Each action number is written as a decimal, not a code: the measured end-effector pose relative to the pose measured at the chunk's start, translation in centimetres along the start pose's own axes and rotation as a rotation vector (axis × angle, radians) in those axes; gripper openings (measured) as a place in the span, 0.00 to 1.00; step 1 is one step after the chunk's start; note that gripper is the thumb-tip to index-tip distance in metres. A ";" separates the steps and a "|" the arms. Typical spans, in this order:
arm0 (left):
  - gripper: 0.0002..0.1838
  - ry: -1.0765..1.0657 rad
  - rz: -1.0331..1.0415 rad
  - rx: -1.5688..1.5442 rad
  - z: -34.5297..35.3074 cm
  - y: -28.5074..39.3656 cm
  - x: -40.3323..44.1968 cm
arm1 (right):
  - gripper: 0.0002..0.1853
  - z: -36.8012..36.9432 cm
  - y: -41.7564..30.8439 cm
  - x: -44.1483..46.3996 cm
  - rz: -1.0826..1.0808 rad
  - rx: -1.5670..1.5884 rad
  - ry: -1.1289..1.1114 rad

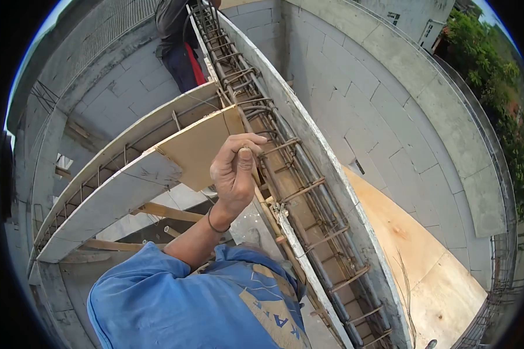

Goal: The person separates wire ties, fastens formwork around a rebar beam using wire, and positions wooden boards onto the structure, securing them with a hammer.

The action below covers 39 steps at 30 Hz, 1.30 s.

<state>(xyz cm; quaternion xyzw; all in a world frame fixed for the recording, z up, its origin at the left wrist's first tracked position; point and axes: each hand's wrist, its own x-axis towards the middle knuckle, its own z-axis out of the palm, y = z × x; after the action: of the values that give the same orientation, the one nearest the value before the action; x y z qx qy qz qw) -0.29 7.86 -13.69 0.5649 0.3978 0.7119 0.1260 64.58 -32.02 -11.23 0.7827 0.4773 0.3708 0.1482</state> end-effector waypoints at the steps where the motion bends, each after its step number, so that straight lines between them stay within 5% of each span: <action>1: 0.10 0.047 0.119 0.158 -1.8 -0.7 0.3 | 0.15 -3.1 -2.4 1.5 -0.064 0.066 0.134; 2: 0.09 0.065 0.173 0.324 -3.6 -0.8 0.6 | 0.15 -4.8 -3.8 1.9 -0.126 0.134 0.260; 3: 0.08 0.077 0.229 0.490 -5.2 -0.7 1.2 | 0.15 -3.8 -3.1 1.0 -0.017 0.068 0.027; 6: 0.03 -0.031 0.368 0.852 -8.8 -0.3 4.9 | 0.18 0.2 -0.5 -0.8 0.004 -0.012 0.035; 7: 0.03 -0.071 0.403 0.925 -9.8 -0.6 6.0 | 0.17 -4.7 -3.5 1.2 -0.066 0.012 0.120; 12: 0.04 -0.232 0.429 0.830 -12.0 -2.2 9.6 | 0.17 -0.4 -1.2 -0.2 0.011 0.095 0.047; 14: 0.04 -0.271 0.241 0.826 -12.0 -2.6 9.8 | 0.18 -0.8 -1.3 0.0 0.102 0.162 -0.054; 33: 0.06 -0.316 0.207 0.972 -9.9 -3.5 9.3 | 0.24 -2.7 -2.1 0.3 0.039 0.167 -0.021; 39: 0.05 -0.100 0.488 0.944 -9.5 -3.3 8.4 | 0.25 -3.2 -2.5 0.4 0.060 0.149 -0.050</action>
<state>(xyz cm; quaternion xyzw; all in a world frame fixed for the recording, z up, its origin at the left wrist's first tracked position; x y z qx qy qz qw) -12.58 11.27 -10.59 0.6694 0.5252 0.4366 -0.2923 60.73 -30.81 -10.32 0.8146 0.4760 0.3189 0.0902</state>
